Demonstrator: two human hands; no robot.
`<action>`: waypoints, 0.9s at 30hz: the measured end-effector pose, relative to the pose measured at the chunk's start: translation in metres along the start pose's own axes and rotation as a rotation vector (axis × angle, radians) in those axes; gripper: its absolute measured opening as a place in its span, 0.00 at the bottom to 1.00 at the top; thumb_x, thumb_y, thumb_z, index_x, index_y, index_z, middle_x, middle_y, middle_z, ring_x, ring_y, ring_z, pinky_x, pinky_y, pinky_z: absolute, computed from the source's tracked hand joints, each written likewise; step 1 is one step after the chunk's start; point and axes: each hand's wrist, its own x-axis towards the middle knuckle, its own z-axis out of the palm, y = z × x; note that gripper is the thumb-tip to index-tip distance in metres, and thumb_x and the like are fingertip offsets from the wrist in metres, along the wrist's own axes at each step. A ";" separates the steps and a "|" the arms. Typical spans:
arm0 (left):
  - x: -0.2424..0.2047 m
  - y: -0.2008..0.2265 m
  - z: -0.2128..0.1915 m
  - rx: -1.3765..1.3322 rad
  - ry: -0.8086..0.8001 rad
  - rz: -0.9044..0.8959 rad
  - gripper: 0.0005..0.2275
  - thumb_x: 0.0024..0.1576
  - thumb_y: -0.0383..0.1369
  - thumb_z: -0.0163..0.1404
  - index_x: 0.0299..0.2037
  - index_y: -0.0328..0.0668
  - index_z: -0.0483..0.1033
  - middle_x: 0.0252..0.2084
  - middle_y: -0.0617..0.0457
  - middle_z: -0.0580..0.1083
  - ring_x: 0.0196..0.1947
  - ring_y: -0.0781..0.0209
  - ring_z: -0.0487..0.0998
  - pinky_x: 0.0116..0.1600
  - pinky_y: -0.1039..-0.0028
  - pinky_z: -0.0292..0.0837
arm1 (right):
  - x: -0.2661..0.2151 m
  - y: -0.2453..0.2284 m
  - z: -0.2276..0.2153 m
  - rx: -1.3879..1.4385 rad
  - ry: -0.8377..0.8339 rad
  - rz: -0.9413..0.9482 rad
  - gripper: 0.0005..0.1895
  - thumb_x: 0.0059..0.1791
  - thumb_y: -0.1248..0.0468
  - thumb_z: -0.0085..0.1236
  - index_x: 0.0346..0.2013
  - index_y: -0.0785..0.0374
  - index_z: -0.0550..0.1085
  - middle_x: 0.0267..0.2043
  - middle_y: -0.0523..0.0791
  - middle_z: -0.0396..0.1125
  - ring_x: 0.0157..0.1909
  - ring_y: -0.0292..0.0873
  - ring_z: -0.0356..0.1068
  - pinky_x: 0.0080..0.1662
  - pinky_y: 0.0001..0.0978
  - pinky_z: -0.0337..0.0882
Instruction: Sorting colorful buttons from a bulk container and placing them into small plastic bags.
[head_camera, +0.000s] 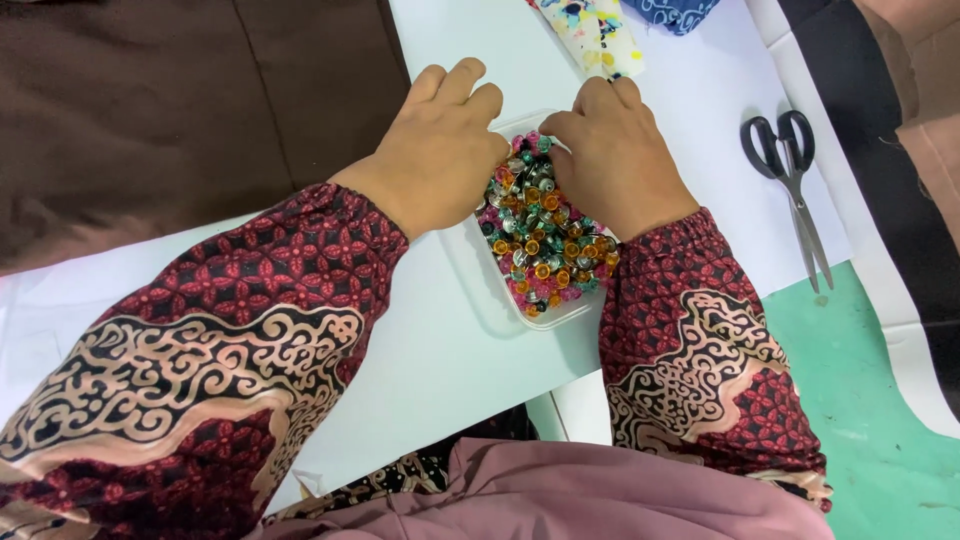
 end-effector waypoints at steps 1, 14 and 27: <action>-0.001 -0.002 0.003 0.000 -0.002 0.001 0.09 0.48 0.23 0.53 0.27 0.53 0.82 0.45 0.50 0.70 0.65 0.35 0.60 0.64 0.49 0.54 | 0.000 0.001 0.002 0.002 0.000 0.002 0.09 0.53 0.68 0.59 0.47 0.61 0.81 0.38 0.48 0.58 0.45 0.56 0.58 0.38 0.49 0.66; 0.010 0.002 -0.008 -0.035 -0.278 -0.123 0.10 0.53 0.47 0.58 0.37 0.56 0.85 0.41 0.54 0.73 0.51 0.47 0.66 0.57 0.52 0.58 | -0.001 0.001 0.004 0.174 -0.036 0.003 0.13 0.50 0.67 0.62 0.49 0.62 0.81 0.46 0.51 0.61 0.50 0.57 0.58 0.47 0.51 0.68; -0.005 -0.001 0.013 -0.041 0.011 -0.068 0.05 0.55 0.32 0.55 0.27 0.53 0.82 0.34 0.57 0.72 0.45 0.50 0.65 0.50 0.55 0.60 | -0.010 -0.006 -0.004 0.245 0.056 0.029 0.08 0.50 0.71 0.62 0.44 0.63 0.79 0.46 0.50 0.61 0.50 0.57 0.58 0.50 0.49 0.66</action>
